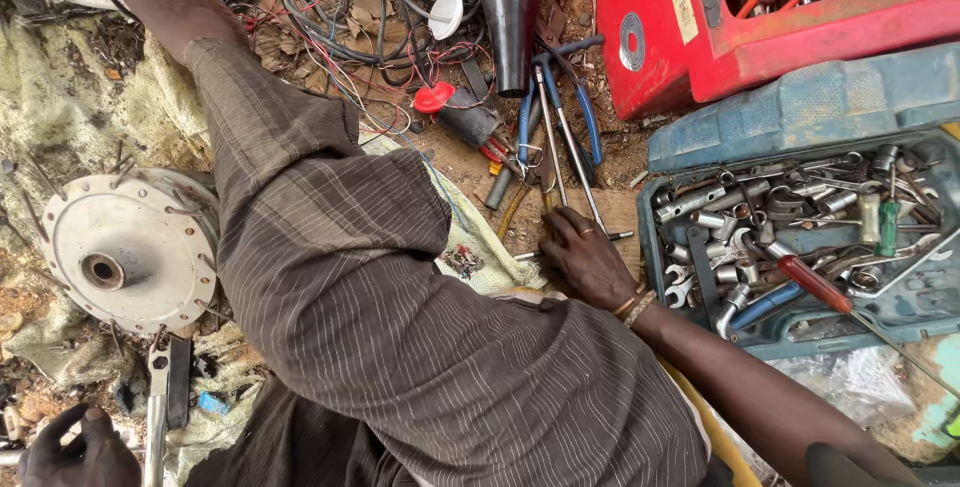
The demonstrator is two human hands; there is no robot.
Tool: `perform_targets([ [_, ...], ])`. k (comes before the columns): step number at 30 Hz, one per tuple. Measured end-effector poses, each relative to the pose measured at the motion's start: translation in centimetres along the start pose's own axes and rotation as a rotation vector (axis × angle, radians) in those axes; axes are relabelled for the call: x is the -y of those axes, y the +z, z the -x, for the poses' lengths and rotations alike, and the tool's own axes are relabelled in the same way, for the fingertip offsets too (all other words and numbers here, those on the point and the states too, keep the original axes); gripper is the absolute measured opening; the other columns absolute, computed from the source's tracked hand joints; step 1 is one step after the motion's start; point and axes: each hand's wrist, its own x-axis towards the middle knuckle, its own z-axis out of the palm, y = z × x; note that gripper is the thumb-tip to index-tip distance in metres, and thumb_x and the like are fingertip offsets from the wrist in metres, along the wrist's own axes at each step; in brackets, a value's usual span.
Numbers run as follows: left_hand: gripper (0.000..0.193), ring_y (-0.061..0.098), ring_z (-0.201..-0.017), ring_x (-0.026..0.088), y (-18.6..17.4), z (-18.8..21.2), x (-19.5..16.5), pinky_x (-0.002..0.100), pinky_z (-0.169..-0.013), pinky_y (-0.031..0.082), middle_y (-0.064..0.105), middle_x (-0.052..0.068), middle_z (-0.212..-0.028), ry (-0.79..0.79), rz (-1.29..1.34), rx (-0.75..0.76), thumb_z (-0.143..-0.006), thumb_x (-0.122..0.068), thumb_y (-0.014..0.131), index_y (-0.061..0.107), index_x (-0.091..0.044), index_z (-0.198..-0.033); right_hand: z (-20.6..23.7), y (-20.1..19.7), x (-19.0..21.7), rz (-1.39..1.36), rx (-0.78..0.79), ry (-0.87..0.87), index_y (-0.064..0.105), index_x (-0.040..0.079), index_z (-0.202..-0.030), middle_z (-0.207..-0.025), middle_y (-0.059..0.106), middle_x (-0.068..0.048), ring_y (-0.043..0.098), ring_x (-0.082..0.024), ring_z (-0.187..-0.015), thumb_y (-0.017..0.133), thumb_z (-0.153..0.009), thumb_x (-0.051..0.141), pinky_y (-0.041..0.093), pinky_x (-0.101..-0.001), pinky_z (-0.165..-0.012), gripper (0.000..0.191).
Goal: The person is repairing a mechanical part, possibly a stator, using a hammer, pliers, and a screwdriver. They are sitting on the ground in a cluttered outdoor area, manipulating the part and using tools to adjust or fix it.
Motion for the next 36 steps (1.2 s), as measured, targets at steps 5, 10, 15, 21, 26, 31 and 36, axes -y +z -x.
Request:
perform_targets([
  [5,0.024,0.070,-0.080,0.034,-1.3,0.6,-1.3,0.045,-0.067,0.059,0.066,0.028,-0.097,-0.011,0.059,0.020,-0.112,-0.009,0.066,0.067,0.012,-0.124,0.1,0.7,-0.2,-0.147,-0.134,0.067,0.070,0.012,-0.105,-0.141,0.056,-0.014,0.048,-0.035,-0.132,0.078,-0.080,0.026,0.047,-0.0506,-0.106,0.030],
  [10,0.024,0.070,-0.083,0.036,-2.8,0.9,-4.2,0.044,-0.071,0.058,0.065,0.030,-0.106,-0.017,0.111,-0.026,-0.112,-0.012,0.069,0.069,0.010,-0.121,-2.6,-0.5,0.1,-0.159,-0.177,0.259,0.068,0.010,-0.111,-0.130,0.062,-0.016,0.059,-0.035,-0.117,0.074,-0.090,0.025,0.053,-0.0484,-0.097,0.027],
  [15,0.024,0.072,-0.093,0.035,-2.9,0.7,-5.0,0.041,-0.084,0.059,0.067,0.028,-0.116,-0.124,0.175,0.063,-0.114,-0.013,0.067,0.070,0.008,-0.124,-5.8,-0.9,1.7,-0.082,0.068,0.395,0.056,0.007,-0.138,-0.114,0.060,-0.020,0.061,-0.030,-0.087,0.074,-0.086,0.018,0.057,-0.0447,-0.075,0.056],
  [21,0.014,0.072,-0.106,0.034,-2.1,1.1,-4.3,0.039,-0.085,0.061,0.066,0.025,-0.123,0.007,0.208,-0.030,-0.110,-0.004,0.071,0.074,0.007,-0.118,-6.4,-0.6,3.0,-0.067,-0.049,0.346,0.055,0.017,-0.136,-0.132,0.043,-0.030,0.062,-0.038,-0.079,0.082,-0.086,0.040,0.056,-0.0437,-0.048,0.061],
  [26,0.012,0.071,-0.109,0.034,-1.4,0.7,-5.1,0.035,-0.090,0.064,0.063,0.022,-0.128,0.009,0.392,-0.037,-0.107,0.001,0.069,0.073,0.006,-0.117,-7.5,0.7,2.5,-0.003,0.020,0.399,0.056,0.019,-0.135,-0.145,0.038,-0.030,0.060,-0.047,-0.093,0.083,-0.078,0.039,0.060,-0.0425,-0.057,0.066],
  [31,0.012,0.071,-0.107,0.034,-2.1,0.5,-5.6,0.036,-0.089,0.064,0.062,0.023,-0.131,0.001,0.423,-0.073,-0.104,0.001,0.071,0.074,0.005,-0.115,-7.8,-0.1,3.9,-0.005,-0.145,0.415,0.049,0.012,-0.142,-0.148,0.043,-0.022,0.061,-0.040,-0.103,0.081,-0.081,0.015,0.059,-0.0468,-0.067,0.069],
  [36,0.012,0.071,-0.109,0.034,-3.0,1.0,-5.5,0.035,-0.090,0.065,0.060,0.023,-0.130,0.015,0.476,-0.116,-0.106,0.001,0.071,0.073,0.006,-0.117,-6.9,-1.6,3.9,-0.261,-0.198,0.450,0.047,0.003,-0.130,-0.126,0.049,-0.024,0.059,-0.042,-0.102,0.089,-0.058,0.017,0.057,-0.0493,-0.074,0.085],
])
